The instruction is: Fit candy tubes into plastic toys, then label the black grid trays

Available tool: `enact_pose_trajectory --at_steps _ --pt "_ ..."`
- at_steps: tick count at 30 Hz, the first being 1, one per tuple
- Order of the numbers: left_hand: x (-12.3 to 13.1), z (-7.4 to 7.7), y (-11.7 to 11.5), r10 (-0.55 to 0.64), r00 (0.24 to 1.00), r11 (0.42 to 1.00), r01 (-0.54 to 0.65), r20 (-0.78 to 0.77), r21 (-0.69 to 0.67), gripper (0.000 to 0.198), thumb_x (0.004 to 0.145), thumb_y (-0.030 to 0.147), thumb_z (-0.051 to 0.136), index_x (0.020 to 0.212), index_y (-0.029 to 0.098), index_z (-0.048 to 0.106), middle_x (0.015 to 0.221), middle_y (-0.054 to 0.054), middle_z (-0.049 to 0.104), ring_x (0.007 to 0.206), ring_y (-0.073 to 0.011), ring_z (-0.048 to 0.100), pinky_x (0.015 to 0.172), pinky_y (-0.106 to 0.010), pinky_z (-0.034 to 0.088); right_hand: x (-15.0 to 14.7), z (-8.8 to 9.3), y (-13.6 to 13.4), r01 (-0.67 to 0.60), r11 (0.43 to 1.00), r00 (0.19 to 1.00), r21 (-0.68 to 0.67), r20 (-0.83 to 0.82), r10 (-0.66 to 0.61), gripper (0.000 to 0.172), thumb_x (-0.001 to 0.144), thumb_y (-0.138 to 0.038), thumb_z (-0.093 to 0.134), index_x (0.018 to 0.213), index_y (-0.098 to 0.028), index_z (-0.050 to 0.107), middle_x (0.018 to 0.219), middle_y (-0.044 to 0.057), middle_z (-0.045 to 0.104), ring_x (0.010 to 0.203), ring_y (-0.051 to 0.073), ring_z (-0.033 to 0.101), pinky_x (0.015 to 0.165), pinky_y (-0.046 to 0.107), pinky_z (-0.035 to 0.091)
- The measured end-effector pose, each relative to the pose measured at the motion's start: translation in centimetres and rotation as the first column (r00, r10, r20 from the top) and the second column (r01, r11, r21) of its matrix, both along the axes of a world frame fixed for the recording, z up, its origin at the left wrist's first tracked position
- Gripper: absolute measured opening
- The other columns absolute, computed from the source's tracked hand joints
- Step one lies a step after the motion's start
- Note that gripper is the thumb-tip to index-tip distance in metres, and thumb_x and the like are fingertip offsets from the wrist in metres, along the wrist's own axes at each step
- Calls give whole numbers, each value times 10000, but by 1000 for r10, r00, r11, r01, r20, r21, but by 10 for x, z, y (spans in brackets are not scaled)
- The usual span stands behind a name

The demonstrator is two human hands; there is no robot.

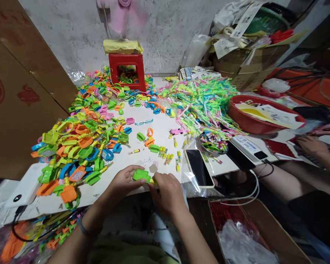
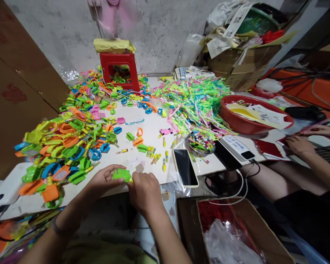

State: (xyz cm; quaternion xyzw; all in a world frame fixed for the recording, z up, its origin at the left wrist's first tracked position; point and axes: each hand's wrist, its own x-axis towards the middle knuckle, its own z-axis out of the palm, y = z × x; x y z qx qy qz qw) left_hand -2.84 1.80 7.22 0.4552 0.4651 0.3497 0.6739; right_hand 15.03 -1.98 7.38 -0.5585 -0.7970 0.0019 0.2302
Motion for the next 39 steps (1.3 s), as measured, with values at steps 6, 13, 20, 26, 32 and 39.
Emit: enact_pose_trajectory --at_steps 6,13,20,26,32,39 --pt "-66 32 37 454 722 807 -84 -522 585 474 800 437 676 1211 225 570 894 -10 640 602 -124 523 578 -247 427 28 -28 38 285 950 958 -130 63 -279 277 921 -397 581 1120 -206 607 1040 102 652 957 277 573 768 353 327" --pt "-144 82 115 832 207 519 40 -515 854 455 843 320 626 1261 168 529 1215 -59 580 1175 -308 504 1063 -494 355 42 -51 50 390 912 912 -127 187 -364 171 926 -348 560 1024 -228 632 967 91 636 939 281 554 764 372 301" --pt "-30 38 120 595 475 539 362 -648 760 317 898 313 537 1161 182 656 1166 -118 596 1138 -303 488 1033 -458 352 34 -51 60 523 846 844 -101 201 -498 335 919 -440 549 1004 -121 607 988 170 625 954 324 542 784 403 320" --pt "70 -27 116 260 645 694 393 -719 604 188 852 266 625 999 180 706 1231 -147 553 1189 -352 434 1002 -534 330 37 -48 66 538 834 840 -119 157 -520 238 896 -337 569 951 -114 631 1013 187 627 984 346 551 800 438 357" --pt "65 -34 106 123 770 678 396 -626 620 84 768 203 700 823 179 642 1174 -115 592 1205 -311 471 1026 -476 366 47 -41 48 287 943 848 -168 -414 -332 110 918 -270 504 920 -167 543 1033 145 673 977 260 621 842 395 464" --pt "39 -12 49 -16 992 977 -11 124 215 509 707 313 795 1105 238 487 816 38 597 697 -132 624 646 -246 499 17 -30 5 -82 997 773 17 -630 74 76 936 -230 491 985 -228 549 1319 118 606 1203 212 574 997 411 459"
